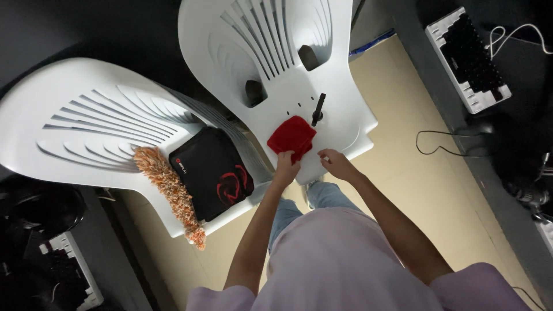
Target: The person sprays a red cloth with a cleaning solution and wipes a white plastic chair. They then clean a computer keyboard, a pair of headphones, and a computer mouse on a desk using the cloth.
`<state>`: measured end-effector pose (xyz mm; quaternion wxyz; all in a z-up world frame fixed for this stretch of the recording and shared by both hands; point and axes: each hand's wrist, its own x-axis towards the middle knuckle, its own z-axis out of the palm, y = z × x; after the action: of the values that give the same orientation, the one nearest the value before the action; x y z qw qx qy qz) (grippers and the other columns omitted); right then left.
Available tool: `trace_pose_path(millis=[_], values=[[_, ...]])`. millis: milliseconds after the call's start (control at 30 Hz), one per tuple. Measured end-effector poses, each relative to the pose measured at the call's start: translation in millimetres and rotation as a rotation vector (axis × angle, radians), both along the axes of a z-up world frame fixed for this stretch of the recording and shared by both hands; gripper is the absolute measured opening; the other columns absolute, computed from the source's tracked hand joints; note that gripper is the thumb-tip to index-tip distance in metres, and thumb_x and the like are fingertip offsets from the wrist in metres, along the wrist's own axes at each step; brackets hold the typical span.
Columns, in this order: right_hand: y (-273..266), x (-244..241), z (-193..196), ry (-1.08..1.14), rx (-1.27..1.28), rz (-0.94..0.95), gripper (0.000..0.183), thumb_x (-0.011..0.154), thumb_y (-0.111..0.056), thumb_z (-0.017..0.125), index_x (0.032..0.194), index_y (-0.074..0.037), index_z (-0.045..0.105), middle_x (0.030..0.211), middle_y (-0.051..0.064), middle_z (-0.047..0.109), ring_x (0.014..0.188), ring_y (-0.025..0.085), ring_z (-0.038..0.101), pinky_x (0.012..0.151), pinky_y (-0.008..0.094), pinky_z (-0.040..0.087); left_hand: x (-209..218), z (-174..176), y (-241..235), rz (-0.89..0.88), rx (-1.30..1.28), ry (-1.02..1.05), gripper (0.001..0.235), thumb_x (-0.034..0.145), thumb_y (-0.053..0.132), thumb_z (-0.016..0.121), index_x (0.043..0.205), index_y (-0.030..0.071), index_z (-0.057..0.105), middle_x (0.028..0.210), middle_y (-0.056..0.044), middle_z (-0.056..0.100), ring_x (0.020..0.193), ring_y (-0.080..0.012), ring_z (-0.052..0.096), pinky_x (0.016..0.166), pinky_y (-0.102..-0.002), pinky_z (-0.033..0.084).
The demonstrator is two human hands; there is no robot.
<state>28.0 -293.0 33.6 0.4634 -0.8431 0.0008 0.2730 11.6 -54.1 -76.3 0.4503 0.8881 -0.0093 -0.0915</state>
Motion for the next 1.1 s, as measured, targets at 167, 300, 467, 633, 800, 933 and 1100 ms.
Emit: trace_pose_path(millis=[167, 300, 467, 633, 800, 933, 1100], values=[[2.7, 4.9, -12.5, -0.066, -0.008, 0.060, 0.033, 0.097, -0.018, 0.062, 0.127, -0.005, 0.065, 0.122, 0.016, 0.067, 0.101, 0.029, 0.071, 0.088, 0.038, 0.057, -0.7, 44.5, 0.4, -0.158, 0.154, -0.031, 0.062, 0.074, 0.009, 0.074, 0.132, 0.002, 0.053, 0.121, -0.023, 0.057, 0.116, -0.0439, 0.054, 0.100, -0.049, 0.046], [7.8, 7.1, -2.6, -0.094, 0.043, 0.085, 0.032, 0.096, -0.017, 0.062, 0.125, -0.004, 0.065, 0.124, 0.016, 0.067, 0.099, 0.028, 0.071, 0.088, 0.037, 0.058, 3.5, 50.8, -7.8, -0.132, 0.296, -0.027, 0.035, 0.091, 0.013, 0.070, 0.123, 0.007, 0.057, 0.115, -0.018, 0.066, 0.108, -0.0411, 0.060, 0.087, -0.052, 0.052], [6.7, 7.9, 5.6, -0.053, 0.050, 0.072, 0.033, 0.096, -0.016, 0.062, 0.127, -0.004, 0.065, 0.124, 0.016, 0.067, 0.099, 0.028, 0.071, 0.088, 0.038, 0.057, 10.1, 51.2, -5.3, -0.129, 0.383, -0.041, 0.030, 0.086, 0.012, 0.069, 0.115, 0.010, 0.058, 0.102, -0.015, 0.069, 0.101, -0.0378, 0.065, 0.084, -0.051, 0.054], [-3.3, 8.2, 4.5, -0.008, -0.005, 0.089, 0.033, 0.098, -0.017, 0.060, 0.129, -0.005, 0.064, 0.126, 0.016, 0.066, 0.103, 0.028, 0.069, 0.090, 0.038, 0.056, 18.2, 83.5, -8.8, -0.137, 0.373, 0.048, 0.032, 0.088, 0.017, 0.075, 0.113, 0.007, 0.058, 0.100, -0.018, 0.064, 0.096, -0.0389, 0.063, 0.080, -0.050, 0.054], [-12.9, 6.4, -6.3, -0.048, -0.032, 0.122, 0.033, 0.099, -0.017, 0.059, 0.130, -0.005, 0.064, 0.127, 0.015, 0.067, 0.107, 0.028, 0.070, 0.093, 0.038, 0.057, 25.8, 102.3, -8.6, -0.140, 0.381, -0.155, 0.031, 0.072, 0.017, 0.079, 0.098, 0.007, 0.064, 0.102, -0.015, 0.060, 0.100, -0.0376, 0.057, 0.082, -0.049, 0.052], [-12.1, 5.9, 5.1, -0.016, -0.005, 0.115, 0.034, 0.099, -0.017, 0.059, 0.130, -0.005, 0.063, 0.127, 0.016, 0.066, 0.106, 0.028, 0.070, 0.093, 0.037, 0.057, 25.9, 84.7, -8.9, -0.133, 0.414, -0.213, 0.019, 0.079, 0.012, 0.075, 0.095, 0.009, 0.066, 0.103, -0.015, 0.060, 0.101, -0.0372, 0.057, 0.086, -0.048, 0.052], [-13.2, 6.1, -24.3, -0.104, -0.009, 0.050, 0.045, 0.095, -0.013, 0.067, 0.139, -0.006, 0.059, 0.139, 0.018, 0.057, 0.107, 0.030, 0.070, 0.096, 0.036, 0.057, 18.8, 84.4, -7.9, -0.078, 0.254, -0.268, 0.016, 0.083, 0.009, 0.069, 0.097, 0.005, 0.060, 0.101, -0.016, 0.061, 0.098, -0.0384, 0.055, 0.089, -0.049, 0.048]])
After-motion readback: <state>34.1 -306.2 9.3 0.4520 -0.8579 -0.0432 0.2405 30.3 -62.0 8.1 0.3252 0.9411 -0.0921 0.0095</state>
